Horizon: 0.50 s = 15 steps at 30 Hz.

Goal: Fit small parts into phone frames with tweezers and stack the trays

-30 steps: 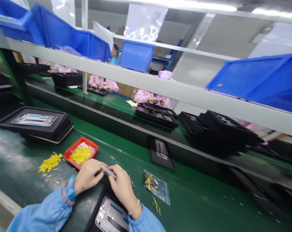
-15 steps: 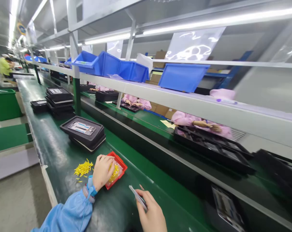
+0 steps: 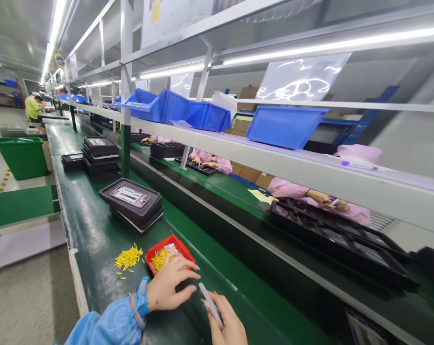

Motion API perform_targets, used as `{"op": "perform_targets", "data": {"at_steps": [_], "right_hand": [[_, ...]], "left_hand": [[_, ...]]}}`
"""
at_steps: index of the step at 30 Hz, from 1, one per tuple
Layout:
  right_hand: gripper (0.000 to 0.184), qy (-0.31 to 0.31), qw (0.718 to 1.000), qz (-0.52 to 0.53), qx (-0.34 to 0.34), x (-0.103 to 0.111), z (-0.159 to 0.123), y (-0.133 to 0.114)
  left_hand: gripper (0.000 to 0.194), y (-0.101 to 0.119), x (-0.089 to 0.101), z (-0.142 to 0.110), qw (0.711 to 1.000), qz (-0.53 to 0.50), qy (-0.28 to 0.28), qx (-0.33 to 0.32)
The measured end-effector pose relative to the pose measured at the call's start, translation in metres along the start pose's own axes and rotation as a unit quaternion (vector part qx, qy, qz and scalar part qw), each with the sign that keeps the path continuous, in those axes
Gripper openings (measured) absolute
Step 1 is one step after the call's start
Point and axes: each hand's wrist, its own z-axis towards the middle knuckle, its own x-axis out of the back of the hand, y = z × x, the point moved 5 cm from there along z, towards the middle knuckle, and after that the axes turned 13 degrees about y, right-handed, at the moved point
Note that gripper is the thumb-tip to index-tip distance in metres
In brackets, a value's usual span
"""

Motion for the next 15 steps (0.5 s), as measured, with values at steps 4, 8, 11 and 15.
{"op": "perform_targets", "data": {"at_steps": [4, 8, 11, 15], "right_hand": [[0.022, -0.008, 1.000, 0.008, -0.021, -0.005, 0.001, 0.000], [0.020, 0.015, 1.000, -0.023, 0.010, -0.005, 0.004, -0.005], [0.020, 0.068, 0.992, -0.082, 0.064, -0.003, 0.005, -0.010], [0.031, 0.102, 0.969, -0.182, 0.133, -0.006, 0.005, -0.016]], "left_hand": [[0.002, 0.002, -0.008, -0.004, 0.998, -0.040, -0.042, 0.003], [0.006, 0.000, -0.009, -0.003, 0.999, -0.034, -0.038, 0.011], [0.006, -0.001, -0.009, -0.002, 0.999, -0.003, -0.036, 0.011], [0.007, -0.001, -0.007, -0.001, 1.000, 0.019, -0.015, 0.007]]}}
